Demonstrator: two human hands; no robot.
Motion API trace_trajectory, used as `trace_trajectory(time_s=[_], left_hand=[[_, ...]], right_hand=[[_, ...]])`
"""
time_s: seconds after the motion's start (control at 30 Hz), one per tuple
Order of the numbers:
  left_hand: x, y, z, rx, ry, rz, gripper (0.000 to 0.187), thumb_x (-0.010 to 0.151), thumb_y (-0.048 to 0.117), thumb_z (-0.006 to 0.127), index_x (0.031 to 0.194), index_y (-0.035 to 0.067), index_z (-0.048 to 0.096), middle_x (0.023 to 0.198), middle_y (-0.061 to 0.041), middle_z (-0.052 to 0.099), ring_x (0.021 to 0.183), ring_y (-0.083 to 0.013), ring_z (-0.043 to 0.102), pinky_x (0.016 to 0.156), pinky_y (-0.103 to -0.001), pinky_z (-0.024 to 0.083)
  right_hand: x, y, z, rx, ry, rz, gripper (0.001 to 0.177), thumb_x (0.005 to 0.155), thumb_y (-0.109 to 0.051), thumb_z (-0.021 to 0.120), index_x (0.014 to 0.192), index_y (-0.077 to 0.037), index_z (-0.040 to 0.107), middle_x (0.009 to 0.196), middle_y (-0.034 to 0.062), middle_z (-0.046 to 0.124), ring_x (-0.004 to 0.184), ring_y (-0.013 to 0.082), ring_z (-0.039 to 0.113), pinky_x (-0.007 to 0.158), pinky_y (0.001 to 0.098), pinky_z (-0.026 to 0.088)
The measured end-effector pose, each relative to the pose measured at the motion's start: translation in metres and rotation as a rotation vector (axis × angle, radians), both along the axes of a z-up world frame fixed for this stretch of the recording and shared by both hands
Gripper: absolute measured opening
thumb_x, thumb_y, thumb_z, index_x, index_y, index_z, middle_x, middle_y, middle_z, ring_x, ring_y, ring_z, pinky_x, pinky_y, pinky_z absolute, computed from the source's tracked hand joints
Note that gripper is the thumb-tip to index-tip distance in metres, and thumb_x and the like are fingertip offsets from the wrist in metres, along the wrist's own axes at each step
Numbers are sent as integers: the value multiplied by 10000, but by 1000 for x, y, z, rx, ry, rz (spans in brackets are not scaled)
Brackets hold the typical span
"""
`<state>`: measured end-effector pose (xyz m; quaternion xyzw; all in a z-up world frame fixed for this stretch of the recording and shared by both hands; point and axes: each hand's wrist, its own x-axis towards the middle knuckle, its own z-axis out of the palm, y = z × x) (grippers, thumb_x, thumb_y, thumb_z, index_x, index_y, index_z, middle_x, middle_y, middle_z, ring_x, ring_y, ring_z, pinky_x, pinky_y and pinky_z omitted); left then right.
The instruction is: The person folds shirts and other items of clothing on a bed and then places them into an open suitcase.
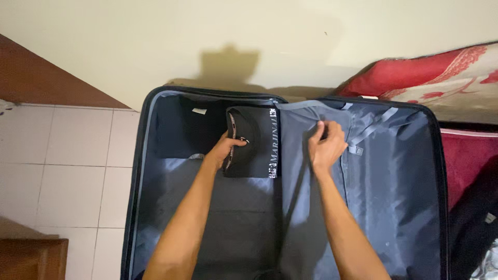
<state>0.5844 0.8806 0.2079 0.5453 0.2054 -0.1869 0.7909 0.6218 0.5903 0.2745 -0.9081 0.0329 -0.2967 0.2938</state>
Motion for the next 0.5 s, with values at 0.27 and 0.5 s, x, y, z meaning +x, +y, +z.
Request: trace_trajectory(time_s=[0.27,0.5], left_hand=[[12,-19,-4,47,4,-23,693,733,60,718,1402,37,541,1190,-141,700,1027,-261,712,932,-381,555],[15,-25,-27,322,-139,48,837,753,85,747,1492,115,354,1371,-135,590,1237,-266,593,1043,-351,457]], right_hand=[[1,-1,22,-116,133,-71,155,978,-220,691,908,-82,679,933,117,672,919,374,606,769,521,409],[-32,69,25,-3,-33,339,317,1000,-83,567,1307,-9,593,1293,223,602,1202,412,561,1047,532,451]])
